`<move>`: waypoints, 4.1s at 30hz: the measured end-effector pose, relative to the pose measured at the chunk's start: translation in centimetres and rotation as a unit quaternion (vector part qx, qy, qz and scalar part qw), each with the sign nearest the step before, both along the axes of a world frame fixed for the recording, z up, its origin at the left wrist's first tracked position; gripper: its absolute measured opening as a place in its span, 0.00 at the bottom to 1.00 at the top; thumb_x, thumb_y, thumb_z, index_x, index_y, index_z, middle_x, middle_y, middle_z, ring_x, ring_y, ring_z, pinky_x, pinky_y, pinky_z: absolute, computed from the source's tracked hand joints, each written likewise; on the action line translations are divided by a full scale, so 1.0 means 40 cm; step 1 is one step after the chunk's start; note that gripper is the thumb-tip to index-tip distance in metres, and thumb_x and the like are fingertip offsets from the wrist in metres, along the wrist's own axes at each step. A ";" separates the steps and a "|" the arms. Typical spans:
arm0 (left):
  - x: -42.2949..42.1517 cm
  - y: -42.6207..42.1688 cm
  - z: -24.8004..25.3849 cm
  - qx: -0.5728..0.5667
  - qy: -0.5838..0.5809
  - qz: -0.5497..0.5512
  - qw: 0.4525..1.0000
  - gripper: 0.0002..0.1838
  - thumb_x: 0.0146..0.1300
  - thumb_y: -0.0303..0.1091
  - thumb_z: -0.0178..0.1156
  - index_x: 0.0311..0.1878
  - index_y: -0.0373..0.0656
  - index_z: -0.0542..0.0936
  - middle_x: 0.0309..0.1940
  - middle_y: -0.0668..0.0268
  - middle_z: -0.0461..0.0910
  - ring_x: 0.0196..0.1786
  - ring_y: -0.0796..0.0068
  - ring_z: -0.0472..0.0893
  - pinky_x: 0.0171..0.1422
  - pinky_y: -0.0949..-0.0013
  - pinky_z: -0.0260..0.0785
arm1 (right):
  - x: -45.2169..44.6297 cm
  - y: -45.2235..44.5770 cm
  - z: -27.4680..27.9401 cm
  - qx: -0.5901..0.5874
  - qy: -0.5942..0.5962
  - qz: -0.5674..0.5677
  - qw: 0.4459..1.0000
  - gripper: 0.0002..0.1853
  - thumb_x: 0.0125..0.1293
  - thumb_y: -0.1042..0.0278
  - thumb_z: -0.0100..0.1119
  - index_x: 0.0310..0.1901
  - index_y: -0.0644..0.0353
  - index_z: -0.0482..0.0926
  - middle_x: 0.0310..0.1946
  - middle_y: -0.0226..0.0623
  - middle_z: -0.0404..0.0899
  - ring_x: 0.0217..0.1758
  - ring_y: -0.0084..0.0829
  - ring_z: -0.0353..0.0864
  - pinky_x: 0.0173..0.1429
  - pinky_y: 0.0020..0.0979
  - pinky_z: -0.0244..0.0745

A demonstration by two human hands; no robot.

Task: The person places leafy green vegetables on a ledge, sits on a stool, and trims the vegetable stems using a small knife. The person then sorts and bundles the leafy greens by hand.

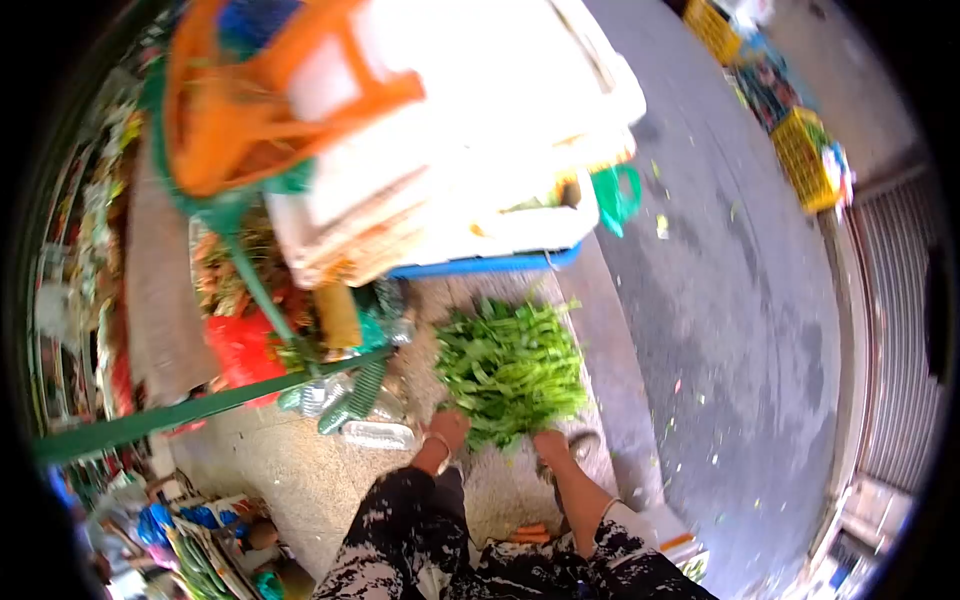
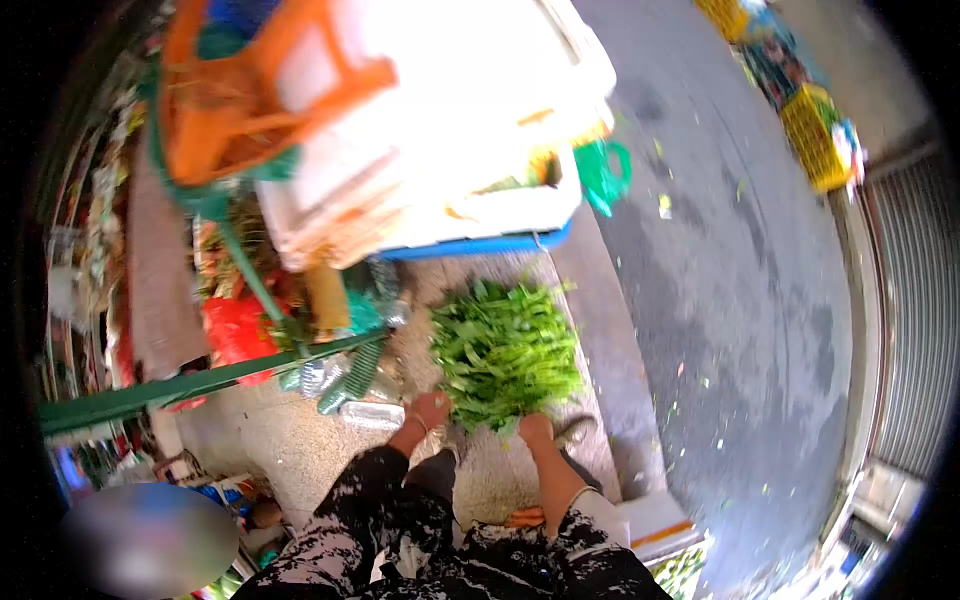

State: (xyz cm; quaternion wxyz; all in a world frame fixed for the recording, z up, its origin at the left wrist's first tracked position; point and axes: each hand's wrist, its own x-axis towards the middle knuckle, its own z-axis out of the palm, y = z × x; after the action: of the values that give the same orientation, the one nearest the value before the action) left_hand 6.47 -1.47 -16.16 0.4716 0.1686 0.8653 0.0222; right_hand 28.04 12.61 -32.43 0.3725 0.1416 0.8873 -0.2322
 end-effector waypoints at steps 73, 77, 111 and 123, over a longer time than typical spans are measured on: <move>0.780 0.584 0.456 0.704 -0.233 0.515 0.430 0.23 0.48 0.31 0.65 0.49 0.38 0.73 0.42 0.65 0.76 0.47 0.73 0.73 0.51 0.68 0.66 | 0.101 1.001 1.228 -0.473 -0.081 -0.490 0.728 0.33 0.55 0.36 0.46 0.48 0.61 0.70 0.41 0.39 0.75 0.43 0.34 0.74 0.45 0.38 0.72; 0.761 0.646 0.478 0.734 -0.087 0.526 0.421 0.31 0.44 0.36 0.69 0.52 0.37 0.70 0.44 0.63 0.75 0.44 0.73 0.75 0.50 0.68 0.68 | 0.125 1.119 1.216 -0.509 -0.039 -0.402 0.760 0.36 0.55 0.33 0.42 0.52 0.59 0.68 0.47 0.37 0.72 0.48 0.33 0.71 0.50 0.40 0.69; 0.925 0.433 -0.192 0.244 0.310 0.463 0.793 0.22 0.61 0.43 0.43 0.56 0.43 0.68 0.45 0.51 0.73 0.50 0.59 0.72 0.56 0.60 0.62 | -0.404 0.895 0.766 -0.445 -0.112 -0.242 0.855 0.28 0.54 0.57 0.59 0.55 0.58 0.66 0.49 0.38 0.71 0.51 0.38 0.71 0.54 0.41 0.67; 1.554 0.574 -0.212 0.031 -0.024 0.875 0.482 0.25 0.48 0.48 0.60 0.43 0.37 0.75 0.39 0.54 0.77 0.41 0.62 0.76 0.47 0.63 0.67 | -0.310 1.328 0.371 0.157 0.039 0.043 0.986 0.32 0.38 0.50 0.70 0.40 0.66 0.72 0.36 0.39 0.75 0.35 0.34 0.77 0.39 0.32 0.73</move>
State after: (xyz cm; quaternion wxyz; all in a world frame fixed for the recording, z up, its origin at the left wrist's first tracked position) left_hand 68.63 21.49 -24.63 0.2237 -0.6619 0.5528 0.4542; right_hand 15.66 65.75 -17.60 0.3202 0.1508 0.9319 -0.0794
